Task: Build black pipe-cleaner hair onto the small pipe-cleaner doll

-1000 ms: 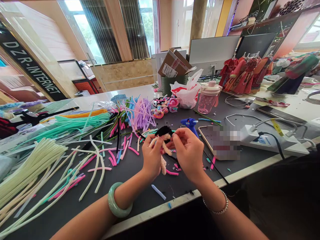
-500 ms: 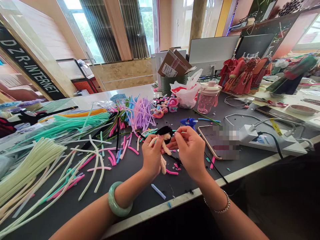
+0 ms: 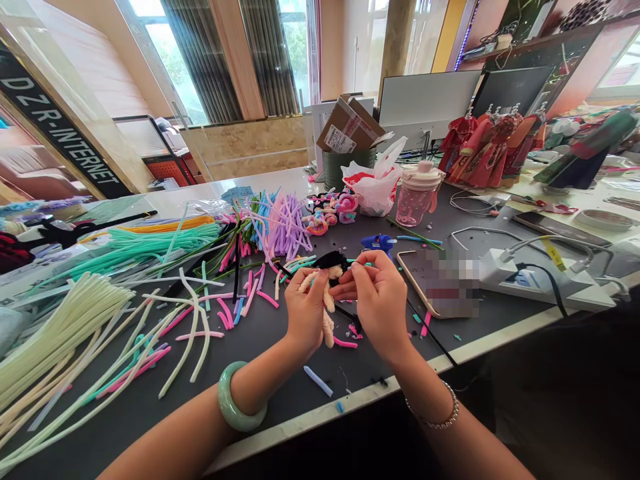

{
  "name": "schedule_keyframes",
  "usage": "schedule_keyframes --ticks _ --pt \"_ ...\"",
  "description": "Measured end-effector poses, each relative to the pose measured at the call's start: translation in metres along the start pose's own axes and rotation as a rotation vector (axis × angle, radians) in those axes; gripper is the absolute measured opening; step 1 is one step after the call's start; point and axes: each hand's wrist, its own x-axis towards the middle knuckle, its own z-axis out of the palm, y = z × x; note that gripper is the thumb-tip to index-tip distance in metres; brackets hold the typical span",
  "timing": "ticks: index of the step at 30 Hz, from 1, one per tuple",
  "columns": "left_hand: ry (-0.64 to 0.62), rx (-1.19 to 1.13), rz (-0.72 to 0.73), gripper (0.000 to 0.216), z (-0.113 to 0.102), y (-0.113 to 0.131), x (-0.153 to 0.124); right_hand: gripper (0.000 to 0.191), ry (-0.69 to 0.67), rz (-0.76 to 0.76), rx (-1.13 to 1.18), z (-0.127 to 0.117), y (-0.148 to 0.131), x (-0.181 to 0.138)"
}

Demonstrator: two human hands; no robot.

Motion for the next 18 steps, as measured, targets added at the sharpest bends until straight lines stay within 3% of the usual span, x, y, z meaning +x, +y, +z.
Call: schedule_keyframes --ticks 18 --pt "0.001 0.022 0.041 0.040 -0.0038 -0.0044 0.0010 0.011 -0.015 0.035 0.000 -0.0090 -0.0059 0.0063"
